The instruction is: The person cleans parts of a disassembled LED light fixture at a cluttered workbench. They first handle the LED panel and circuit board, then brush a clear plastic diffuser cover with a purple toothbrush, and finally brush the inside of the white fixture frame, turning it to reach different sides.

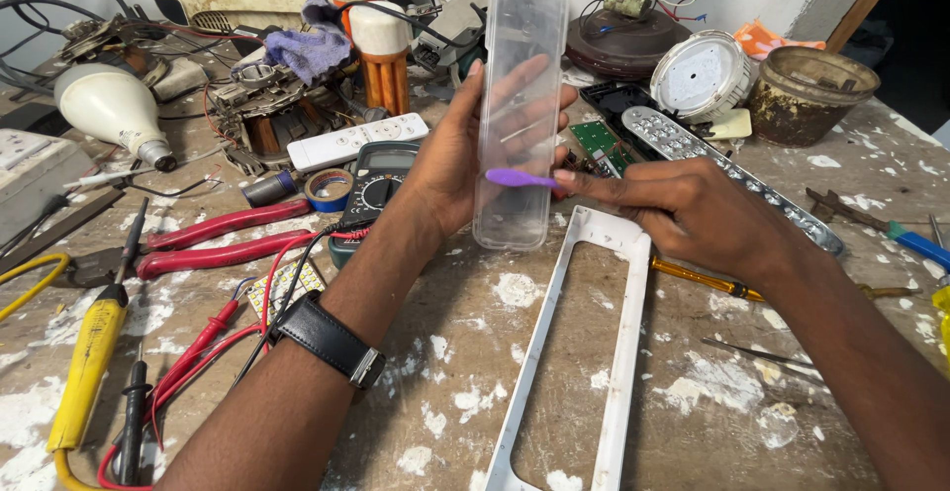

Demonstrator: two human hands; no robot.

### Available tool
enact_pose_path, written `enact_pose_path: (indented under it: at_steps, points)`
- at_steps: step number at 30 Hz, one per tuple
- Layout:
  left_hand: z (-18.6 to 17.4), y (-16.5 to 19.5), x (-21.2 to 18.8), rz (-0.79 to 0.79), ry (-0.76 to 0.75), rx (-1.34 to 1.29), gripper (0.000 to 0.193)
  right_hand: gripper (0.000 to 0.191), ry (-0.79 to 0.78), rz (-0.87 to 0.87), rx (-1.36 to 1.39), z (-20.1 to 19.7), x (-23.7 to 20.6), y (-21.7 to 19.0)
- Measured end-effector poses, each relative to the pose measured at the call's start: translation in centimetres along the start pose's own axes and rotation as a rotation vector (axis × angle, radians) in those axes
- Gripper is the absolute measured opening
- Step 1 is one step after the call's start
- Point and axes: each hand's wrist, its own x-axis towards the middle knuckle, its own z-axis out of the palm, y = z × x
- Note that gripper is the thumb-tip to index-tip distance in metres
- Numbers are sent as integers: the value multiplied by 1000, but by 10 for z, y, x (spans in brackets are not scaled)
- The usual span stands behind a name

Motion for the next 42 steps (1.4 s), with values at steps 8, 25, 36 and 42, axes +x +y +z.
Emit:
enact_pose_path:
  at_steps: [8, 25, 36, 42]
  points:
    - [-14, -2, 6, 124, 95, -8, 76, 77, 36, 18, 39, -4, 2, -2]
    - [-34, 1, 8, 457, 336, -243, 70, 63, -26, 109, 80, 5, 4, -7]
    - [-39, -4, 11, 490, 331, -325, 71, 72, 42, 73, -70, 0, 0, -2]
    - [-38, -5, 9, 453, 366, -298, 70, 65, -108, 138, 124, 3, 5, -16]
